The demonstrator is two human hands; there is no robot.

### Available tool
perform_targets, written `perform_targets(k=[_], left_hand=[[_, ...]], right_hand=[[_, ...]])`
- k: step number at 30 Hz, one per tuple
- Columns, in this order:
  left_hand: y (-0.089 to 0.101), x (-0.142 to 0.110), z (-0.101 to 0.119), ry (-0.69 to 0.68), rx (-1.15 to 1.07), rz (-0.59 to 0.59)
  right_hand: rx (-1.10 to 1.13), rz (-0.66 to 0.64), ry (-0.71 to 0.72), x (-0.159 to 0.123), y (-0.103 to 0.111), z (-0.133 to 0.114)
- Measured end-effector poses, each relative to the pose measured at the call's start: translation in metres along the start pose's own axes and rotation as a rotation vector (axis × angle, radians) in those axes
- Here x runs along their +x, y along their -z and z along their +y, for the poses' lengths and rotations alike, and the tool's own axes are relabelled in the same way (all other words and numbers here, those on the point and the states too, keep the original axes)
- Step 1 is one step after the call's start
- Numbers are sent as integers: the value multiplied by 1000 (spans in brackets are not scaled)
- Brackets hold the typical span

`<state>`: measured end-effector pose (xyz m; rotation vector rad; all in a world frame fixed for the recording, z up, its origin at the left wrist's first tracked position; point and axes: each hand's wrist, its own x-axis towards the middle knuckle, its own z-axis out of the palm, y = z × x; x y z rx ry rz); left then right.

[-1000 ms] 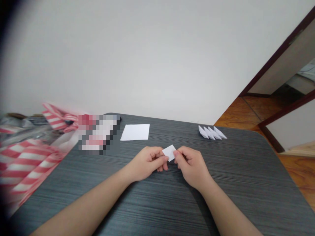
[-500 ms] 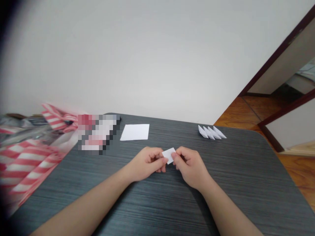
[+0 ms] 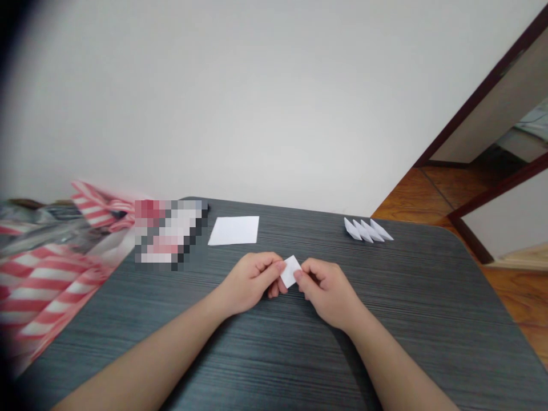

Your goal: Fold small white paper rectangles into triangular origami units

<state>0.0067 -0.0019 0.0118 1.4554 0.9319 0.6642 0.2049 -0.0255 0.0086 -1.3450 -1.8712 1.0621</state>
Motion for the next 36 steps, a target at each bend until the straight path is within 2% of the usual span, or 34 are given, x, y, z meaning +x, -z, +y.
perform_targets(k=[14,21,26,32,36], left_hand=[[1,-1,3,-13,36,4],[1,-1,-1,-43,110,-90],[0,-1,-1,-67,147,-96],[2,-1,5,-81,215,-135],[1,-1,4,-48,194,-120]], right_hand=[[-52,-8,49,0,1,1],[-9,-11,43,2,2,-3],[-11,13,100,1,1,-3],[-4,14,70,2,0,-2],[-24,36,64,2,1,-3]])
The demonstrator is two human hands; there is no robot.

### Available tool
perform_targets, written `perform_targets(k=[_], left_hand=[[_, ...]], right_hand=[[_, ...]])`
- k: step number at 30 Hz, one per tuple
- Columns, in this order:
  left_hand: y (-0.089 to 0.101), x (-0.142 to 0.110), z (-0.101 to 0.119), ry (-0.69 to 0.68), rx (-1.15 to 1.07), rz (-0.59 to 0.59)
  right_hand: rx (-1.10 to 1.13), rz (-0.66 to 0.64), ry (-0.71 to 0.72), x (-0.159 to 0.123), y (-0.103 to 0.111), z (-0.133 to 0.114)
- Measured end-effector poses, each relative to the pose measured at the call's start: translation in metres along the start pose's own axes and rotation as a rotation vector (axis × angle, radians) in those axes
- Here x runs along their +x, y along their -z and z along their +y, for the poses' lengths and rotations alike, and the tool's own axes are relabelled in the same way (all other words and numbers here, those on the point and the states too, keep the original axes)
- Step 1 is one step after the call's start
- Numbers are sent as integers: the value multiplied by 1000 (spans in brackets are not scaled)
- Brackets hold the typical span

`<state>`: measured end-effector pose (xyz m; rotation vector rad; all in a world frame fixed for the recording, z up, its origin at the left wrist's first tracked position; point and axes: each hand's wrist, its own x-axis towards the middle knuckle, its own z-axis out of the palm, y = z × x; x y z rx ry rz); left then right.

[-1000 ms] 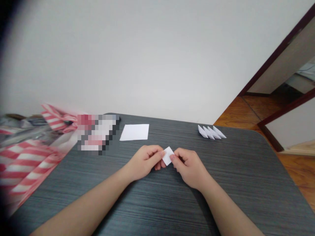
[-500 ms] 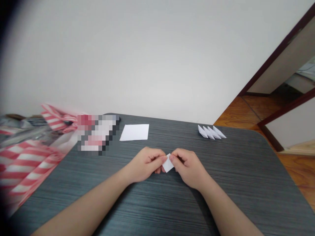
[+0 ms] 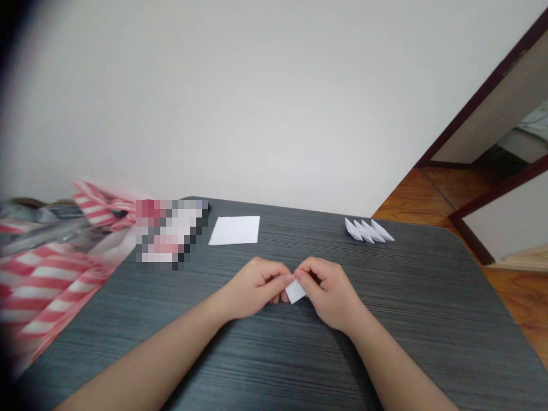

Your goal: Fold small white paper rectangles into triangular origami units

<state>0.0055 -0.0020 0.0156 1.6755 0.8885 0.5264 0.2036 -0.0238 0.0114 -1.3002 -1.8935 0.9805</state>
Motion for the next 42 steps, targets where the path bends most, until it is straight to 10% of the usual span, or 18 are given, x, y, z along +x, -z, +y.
perform_targets(k=[14,42], left_hand=[[-1,4,-7,66,-254,181],[0,3,-9,19,-150,125]], right_hand=[[292,96,29,-6,-8,21],[0,110,300,-2,-1,13]])
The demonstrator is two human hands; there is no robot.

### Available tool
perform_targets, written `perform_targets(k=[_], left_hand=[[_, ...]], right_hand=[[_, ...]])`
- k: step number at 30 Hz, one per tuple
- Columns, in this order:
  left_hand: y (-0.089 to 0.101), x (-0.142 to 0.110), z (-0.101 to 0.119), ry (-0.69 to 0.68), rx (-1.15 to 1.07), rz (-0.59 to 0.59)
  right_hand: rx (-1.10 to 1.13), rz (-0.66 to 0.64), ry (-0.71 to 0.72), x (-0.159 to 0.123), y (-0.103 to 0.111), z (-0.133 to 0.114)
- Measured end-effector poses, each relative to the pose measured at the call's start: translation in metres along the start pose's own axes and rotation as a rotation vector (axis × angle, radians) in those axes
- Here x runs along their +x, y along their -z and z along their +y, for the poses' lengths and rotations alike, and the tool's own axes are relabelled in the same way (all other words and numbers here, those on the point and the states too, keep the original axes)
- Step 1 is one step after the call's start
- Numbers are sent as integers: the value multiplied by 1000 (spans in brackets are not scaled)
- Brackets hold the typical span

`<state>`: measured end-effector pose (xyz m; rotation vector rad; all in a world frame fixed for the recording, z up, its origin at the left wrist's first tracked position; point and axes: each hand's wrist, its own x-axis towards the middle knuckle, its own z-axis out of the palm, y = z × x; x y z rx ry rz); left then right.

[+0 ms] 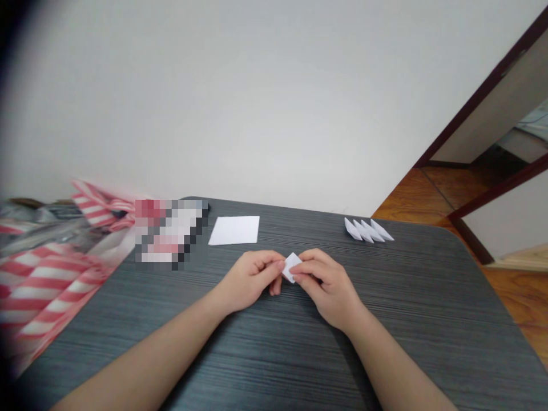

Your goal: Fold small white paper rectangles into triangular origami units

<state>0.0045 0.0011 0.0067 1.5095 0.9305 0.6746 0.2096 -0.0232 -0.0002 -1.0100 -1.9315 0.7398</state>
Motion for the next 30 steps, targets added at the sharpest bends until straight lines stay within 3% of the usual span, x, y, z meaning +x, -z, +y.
perform_targets(k=[14,30], left_hand=[[-2,0,0,-18,-23,-73],[-2,-1,1,19,69,-43]], right_hand=[[113,123,-218,-2,-8,4],[326,108,-373,-3,-13,6]])
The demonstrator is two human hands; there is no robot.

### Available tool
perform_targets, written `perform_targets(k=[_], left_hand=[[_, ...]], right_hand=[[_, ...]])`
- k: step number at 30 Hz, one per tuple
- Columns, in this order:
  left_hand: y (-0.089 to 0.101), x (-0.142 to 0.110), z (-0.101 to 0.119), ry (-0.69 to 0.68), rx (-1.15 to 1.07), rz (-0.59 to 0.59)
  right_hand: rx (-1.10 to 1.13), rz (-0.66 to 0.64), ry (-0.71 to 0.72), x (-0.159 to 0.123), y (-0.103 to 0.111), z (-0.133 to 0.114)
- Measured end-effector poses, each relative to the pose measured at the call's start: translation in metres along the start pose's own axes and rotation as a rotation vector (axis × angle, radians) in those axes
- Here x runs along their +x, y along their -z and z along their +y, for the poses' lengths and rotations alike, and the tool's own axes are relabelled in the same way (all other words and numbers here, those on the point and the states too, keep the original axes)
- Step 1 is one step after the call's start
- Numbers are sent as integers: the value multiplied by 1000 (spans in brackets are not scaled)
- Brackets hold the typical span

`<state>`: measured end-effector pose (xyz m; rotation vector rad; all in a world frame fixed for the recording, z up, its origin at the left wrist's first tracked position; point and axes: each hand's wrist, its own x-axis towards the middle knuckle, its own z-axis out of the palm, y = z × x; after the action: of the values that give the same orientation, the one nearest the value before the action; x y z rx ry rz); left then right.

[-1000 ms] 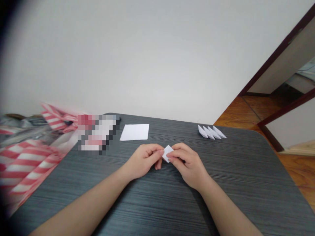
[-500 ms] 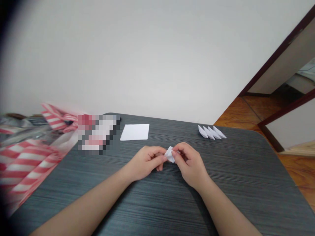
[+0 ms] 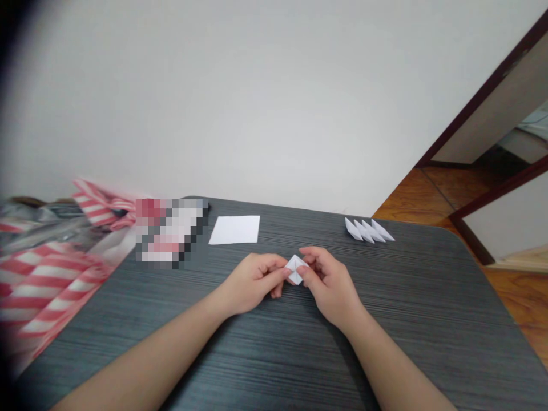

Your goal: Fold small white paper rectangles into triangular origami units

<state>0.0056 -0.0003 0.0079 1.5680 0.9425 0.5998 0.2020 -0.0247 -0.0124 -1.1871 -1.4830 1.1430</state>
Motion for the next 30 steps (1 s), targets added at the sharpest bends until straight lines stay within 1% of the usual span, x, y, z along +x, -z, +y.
perform_targets(k=[2,4,6,9,12,18,21,27,30], left_hand=[[0,0,-1,-3,-5,7],[0,0,-1,-6,-4,11],[0,0,-1,-1,-4,10],[0,0,1,12,-9,1],[1,0,1,10,-7,-19],[1,0,0,-15,22,-44],[1,0,0,-18,33,-49],[1,0,1,-4,15,-26],[2,0,1,-3,33,-30]], right_hand=[[-69,0,-39,1,2,-4],[-184,-1,-69,2,4,-9],[-278,-19,-77,2,5,-14],[-331,-31,-63,2,7,-17],[-335,-24,-59,1,7,-16],[-314,-12,-110,0,7,-17],[-301,-8,-114,0,7,-17],[-231,-64,-76,0,7,-14],[-240,-75,-71,0,8,-14]])
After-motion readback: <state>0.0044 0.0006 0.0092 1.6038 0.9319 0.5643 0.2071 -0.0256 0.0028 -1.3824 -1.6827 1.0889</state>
